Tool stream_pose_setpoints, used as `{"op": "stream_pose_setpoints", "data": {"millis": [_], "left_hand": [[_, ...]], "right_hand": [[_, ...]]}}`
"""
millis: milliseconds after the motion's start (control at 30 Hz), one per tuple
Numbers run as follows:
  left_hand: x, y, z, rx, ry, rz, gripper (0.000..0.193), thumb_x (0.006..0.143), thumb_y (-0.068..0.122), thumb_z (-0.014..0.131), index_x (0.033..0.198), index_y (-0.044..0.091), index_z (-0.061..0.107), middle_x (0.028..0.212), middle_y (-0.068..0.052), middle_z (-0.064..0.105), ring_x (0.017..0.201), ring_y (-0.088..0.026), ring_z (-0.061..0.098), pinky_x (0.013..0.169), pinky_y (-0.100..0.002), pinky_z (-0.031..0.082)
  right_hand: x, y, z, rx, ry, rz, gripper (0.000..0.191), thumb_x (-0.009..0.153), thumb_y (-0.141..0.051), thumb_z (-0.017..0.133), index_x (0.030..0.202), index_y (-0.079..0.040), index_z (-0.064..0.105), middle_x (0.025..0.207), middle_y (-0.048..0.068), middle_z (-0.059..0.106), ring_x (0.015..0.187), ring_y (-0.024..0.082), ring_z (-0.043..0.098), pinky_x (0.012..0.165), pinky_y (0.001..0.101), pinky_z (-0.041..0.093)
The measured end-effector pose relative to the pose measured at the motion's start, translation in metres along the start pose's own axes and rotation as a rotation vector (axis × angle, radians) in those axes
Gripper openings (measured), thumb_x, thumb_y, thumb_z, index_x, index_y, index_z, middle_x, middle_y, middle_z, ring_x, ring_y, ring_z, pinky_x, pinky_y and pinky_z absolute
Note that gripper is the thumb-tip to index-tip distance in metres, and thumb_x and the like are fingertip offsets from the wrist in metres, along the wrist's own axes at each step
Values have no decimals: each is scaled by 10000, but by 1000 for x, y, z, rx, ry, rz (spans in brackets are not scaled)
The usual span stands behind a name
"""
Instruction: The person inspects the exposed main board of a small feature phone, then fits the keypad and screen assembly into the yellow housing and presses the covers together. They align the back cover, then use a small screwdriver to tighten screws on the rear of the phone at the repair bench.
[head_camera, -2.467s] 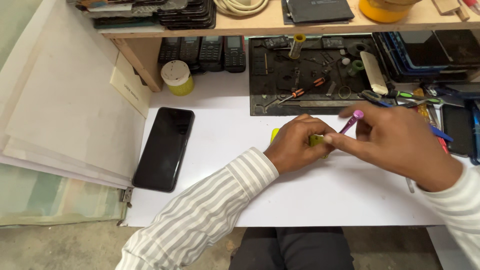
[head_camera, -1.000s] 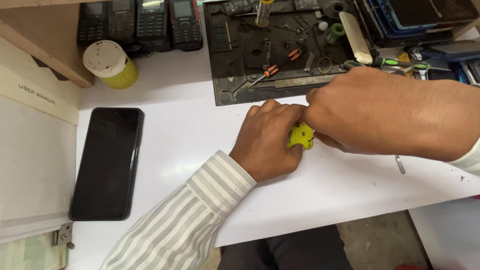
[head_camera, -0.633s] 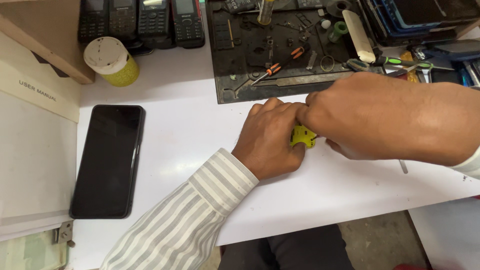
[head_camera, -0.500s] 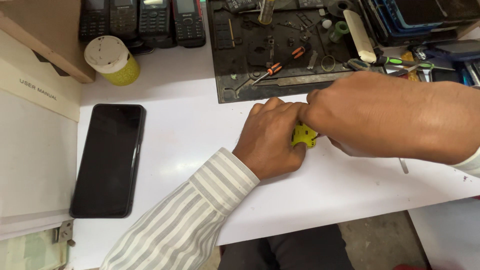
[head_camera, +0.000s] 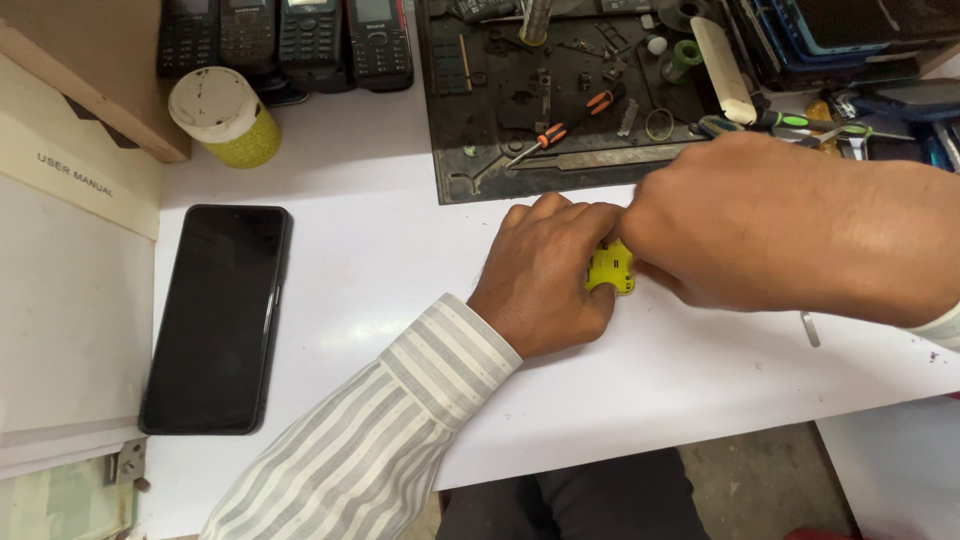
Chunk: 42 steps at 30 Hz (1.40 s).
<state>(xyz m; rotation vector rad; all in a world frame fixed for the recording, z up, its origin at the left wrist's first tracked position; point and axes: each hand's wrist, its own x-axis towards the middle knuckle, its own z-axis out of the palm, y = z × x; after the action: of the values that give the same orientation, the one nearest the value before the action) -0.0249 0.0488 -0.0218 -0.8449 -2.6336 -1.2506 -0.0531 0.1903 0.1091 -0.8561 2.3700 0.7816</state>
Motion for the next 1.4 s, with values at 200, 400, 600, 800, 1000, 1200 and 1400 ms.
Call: {"op": "stream_pose_setpoints", "data": {"millis": [200,400,600,800,1000,1200,1400], "left_hand": [[0,0,1,6,-6,-15,499,662,110,763,1149,74,661,1019,-58,714,1056,-282,600,906,-408,416],[-1,-1,1,1,24,9,508,661,98,752,1159,66,656,1046,-69,721,1066,-288,610,914,-418,416],[-1,0,1,-6,14,2,493,675,98,746,1160,75,660,1026,-73,722,1068,-291,615,914,-422,413],[0,0,0,-5,11,5,465,670,105,754,1124,77,655,1014,-67,720,1060,-294,609,908,-419,411],[-1,-1,1,-2,13,1,479,668,95,751,1135,75,649,1016,-61,717,1049,-288,608,893,-415,413],[-1,1,2,-9,20,6,510,669,89,755,1168,74,650,1031,-62,729,1054,-286,614,905,-416,411],[-1,0,1,-11,22,11,542,671,87,749,1203,73,643,1023,-65,729,1055,-283,617,896,-414,410]], "right_hand": [[0,0,-1,-15,-23,-51,79,850,-88,662,924,-67,676,797,113,707,743,275,724,692,390,596],[-1,0,-2,-79,42,-105,113,853,-183,682,849,-72,701,767,107,701,746,283,714,697,412,590],[2,0,-1,-141,-54,-74,87,838,-135,671,801,-62,702,739,105,697,740,269,717,693,386,594],[2,-2,4,-36,63,-78,137,796,-157,707,902,-74,685,778,105,707,755,284,720,697,399,588],[1,1,8,-126,35,-96,102,824,-129,685,902,-65,673,785,102,699,750,260,724,670,375,589],[4,2,10,-186,34,-130,88,818,-147,692,801,-60,687,728,100,701,726,258,726,649,365,589],[5,2,10,-130,-7,-103,99,831,-153,678,771,-77,701,725,102,709,742,267,727,686,389,596]]}}
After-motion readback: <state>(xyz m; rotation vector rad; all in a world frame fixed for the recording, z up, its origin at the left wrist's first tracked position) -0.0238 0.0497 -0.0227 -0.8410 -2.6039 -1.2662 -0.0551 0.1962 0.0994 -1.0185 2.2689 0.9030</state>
